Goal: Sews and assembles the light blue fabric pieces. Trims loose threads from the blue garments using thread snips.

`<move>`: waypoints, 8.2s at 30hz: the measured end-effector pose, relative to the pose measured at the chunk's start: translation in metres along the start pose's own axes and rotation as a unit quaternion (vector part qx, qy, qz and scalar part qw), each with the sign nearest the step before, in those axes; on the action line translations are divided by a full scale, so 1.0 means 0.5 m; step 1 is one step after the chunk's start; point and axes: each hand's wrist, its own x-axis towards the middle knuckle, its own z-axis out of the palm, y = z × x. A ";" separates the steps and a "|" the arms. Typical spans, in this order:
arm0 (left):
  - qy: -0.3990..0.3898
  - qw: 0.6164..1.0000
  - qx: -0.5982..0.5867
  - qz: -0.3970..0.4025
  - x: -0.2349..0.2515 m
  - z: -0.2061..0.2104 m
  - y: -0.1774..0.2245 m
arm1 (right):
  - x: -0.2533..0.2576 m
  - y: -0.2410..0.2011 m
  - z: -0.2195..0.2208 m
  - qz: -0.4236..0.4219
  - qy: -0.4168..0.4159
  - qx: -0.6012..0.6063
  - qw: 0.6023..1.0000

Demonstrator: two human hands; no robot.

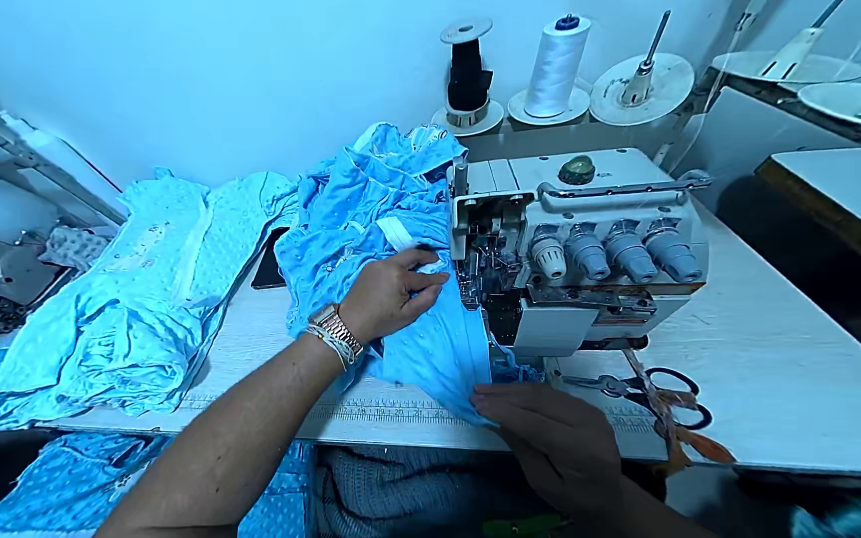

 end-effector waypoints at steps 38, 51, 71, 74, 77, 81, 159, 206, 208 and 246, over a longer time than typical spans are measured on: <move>-0.360 0.811 0.170 -0.428 -0.099 -0.112 0.192 | 0.012 -0.007 0.024 0.155 0.010 -0.197 0.968; -0.104 0.987 0.102 -0.065 -0.129 -0.137 0.272 | 0.059 -0.062 0.058 0.577 0.158 0.344 0.724; -0.230 0.948 -0.210 0.059 0.080 -0.114 0.131 | 0.085 -0.066 0.056 0.350 0.242 0.184 0.886; -0.272 0.940 -0.206 0.009 0.102 -0.119 0.143 | 0.094 -0.066 0.063 0.361 0.238 0.194 0.881; -0.287 0.936 -0.203 0.002 0.116 -0.112 0.136 | 0.094 -0.061 0.067 0.353 0.252 0.186 0.882; -0.293 0.927 -0.234 0.017 0.122 -0.111 0.121 | 0.099 -0.057 0.062 0.353 0.262 0.192 0.877; -0.023 0.997 0.065 0.027 -0.053 0.015 0.152 | -0.029 -0.075 0.079 0.394 0.202 0.258 0.859; -0.070 0.991 0.113 0.011 -0.112 0.003 0.201 | -0.006 -0.072 0.044 0.375 0.138 0.199 0.895; -0.051 0.996 0.069 0.006 -0.098 0.005 0.177 | 0.011 -0.056 0.040 0.380 0.129 0.186 0.897; -0.044 0.945 -0.106 -0.305 -0.111 -0.043 0.261 | 0.026 -0.044 0.004 0.403 0.086 0.032 0.911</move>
